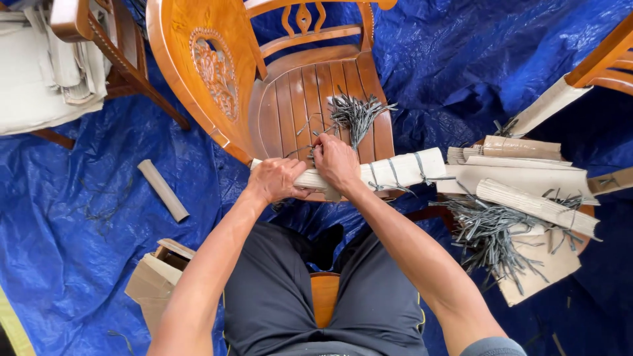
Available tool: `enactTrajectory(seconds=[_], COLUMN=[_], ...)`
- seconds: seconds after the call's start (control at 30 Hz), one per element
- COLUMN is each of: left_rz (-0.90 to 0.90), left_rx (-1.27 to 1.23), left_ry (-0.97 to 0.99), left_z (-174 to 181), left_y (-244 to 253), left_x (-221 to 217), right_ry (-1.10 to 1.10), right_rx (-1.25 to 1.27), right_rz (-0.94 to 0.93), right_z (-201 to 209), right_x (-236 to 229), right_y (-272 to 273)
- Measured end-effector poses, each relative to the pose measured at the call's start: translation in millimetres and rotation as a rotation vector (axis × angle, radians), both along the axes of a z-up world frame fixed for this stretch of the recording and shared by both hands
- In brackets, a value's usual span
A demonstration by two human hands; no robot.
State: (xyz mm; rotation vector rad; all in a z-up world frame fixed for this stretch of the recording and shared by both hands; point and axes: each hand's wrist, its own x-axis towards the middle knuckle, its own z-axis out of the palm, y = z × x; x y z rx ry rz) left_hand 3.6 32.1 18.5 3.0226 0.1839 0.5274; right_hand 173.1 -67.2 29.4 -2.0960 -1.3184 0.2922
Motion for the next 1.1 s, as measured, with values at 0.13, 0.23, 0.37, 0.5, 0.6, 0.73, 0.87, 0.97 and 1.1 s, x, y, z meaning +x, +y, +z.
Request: enactTrajectory(seconds=[0.13,0.23,0.37,0.5,0.6,0.73,0.87,0.97,1.1], left_rz=[0.018,0.002,0.049,0.075,0.068,0.070,0.053,0.053,0.056], left_rx=[0.011,0.009,0.012,-0.006,0.020,0.007,0.012,0.024,0.029], left_ry=[-0.005,-0.032,-0.056,0.002,-0.011,-0.011,-0.042,-0.069,-0.035], left_z=[-1,-6,-4,-8,-12,-6,-5,-7,-10], left_y=[-1,-4,-5,-5,-3,-4,-8,-4,-2], left_x=[2,-3,-2,-2,0,-1,-2,-2,-1], right_ry=[0.003,0.042,0.022,0.190,0.318,0.324,0.242,0.095,-0.014], right_rx=[0.073,0.133,0.209,0.311,0.394,0.378,0.208,0.195,0.192], right_rz=[0.022,0.030,0.053,0.065,0.073,0.058,0.036,0.145,0.307], right_z=[3,3,1,-19,-23,-9,0,-8,-19], right_x=[-1,-5,-5,8,17,7,-1,9,24], right_y=[-4,-9,-9,-2,0,-4,-13,-12,-17])
